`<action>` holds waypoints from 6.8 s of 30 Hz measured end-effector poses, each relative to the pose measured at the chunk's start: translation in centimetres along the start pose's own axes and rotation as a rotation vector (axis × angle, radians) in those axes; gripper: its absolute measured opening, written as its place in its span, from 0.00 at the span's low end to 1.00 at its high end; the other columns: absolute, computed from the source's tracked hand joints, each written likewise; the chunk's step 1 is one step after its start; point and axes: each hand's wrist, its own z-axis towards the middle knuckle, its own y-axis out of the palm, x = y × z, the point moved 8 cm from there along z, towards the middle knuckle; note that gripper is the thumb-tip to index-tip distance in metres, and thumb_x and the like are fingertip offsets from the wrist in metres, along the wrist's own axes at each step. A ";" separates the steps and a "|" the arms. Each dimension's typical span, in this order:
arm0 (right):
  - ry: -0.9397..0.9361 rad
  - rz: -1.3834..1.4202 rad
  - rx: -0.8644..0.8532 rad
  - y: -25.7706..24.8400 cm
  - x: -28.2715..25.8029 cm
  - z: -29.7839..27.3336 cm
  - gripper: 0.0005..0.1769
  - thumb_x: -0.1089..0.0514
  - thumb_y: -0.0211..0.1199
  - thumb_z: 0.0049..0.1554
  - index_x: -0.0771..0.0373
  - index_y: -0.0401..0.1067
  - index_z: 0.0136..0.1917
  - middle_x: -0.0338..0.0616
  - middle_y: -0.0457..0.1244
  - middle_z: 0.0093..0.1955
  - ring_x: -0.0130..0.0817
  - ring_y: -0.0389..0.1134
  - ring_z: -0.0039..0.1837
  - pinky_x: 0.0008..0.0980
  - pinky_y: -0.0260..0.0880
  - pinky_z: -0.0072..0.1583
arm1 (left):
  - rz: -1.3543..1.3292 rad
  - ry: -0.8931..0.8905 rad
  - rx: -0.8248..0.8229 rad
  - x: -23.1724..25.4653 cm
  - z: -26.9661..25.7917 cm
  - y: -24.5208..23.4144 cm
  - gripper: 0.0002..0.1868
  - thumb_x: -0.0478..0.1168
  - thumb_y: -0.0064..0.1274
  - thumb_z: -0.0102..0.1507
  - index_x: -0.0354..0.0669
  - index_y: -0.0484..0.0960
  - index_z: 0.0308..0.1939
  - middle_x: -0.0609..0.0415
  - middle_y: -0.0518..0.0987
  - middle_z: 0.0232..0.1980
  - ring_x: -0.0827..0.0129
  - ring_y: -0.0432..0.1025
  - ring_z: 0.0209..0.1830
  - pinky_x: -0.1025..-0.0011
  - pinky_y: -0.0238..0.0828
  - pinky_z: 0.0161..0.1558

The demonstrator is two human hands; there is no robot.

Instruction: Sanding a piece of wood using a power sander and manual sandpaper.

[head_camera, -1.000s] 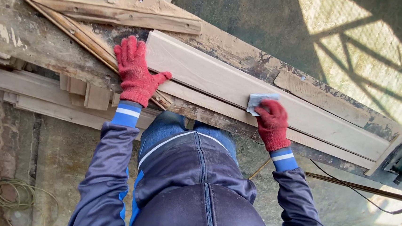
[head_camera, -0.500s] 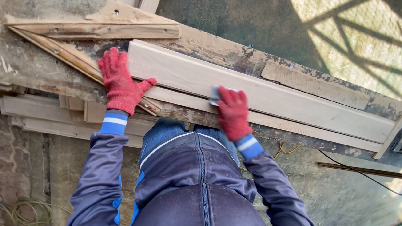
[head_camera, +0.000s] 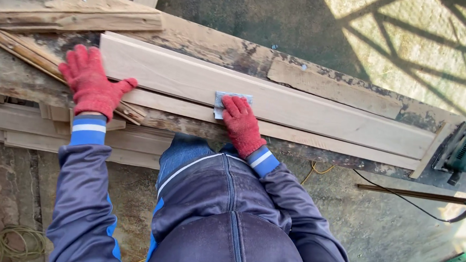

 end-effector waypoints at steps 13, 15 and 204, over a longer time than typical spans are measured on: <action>0.213 -0.140 -0.037 -12.0 15.9 -14.0 0.09 0.61 0.67 0.56 0.59 0.76 0.52 0.44 0.66 0.64 0.45 0.65 0.65 0.43 0.70 0.63 | -0.064 -0.068 0.161 19.6 -4.1 3.2 0.48 0.65 0.46 0.75 0.31 0.47 0.82 0.27 0.42 0.83 0.35 0.35 0.83 0.37 0.20 0.75; 0.141 -0.089 -0.056 -9.5 12.5 -10.3 0.08 0.61 0.64 0.59 0.59 0.75 0.53 0.44 0.65 0.62 0.44 0.65 0.62 0.43 0.71 0.62 | -0.023 -0.039 0.135 22.0 -4.4 3.2 0.52 0.67 0.44 0.74 0.24 0.45 0.81 0.19 0.41 0.82 0.26 0.34 0.82 0.26 0.15 0.70; 0.410 -0.084 0.256 -9.0 18.6 -16.0 0.04 0.65 0.63 0.60 0.64 0.72 0.49 0.59 0.64 0.64 0.61 0.63 0.70 0.53 0.66 0.70 | 0.004 -0.156 0.179 22.8 -6.0 1.3 0.36 0.53 0.45 0.74 0.35 0.58 0.80 0.27 0.52 0.80 0.33 0.38 0.81 0.32 0.24 0.75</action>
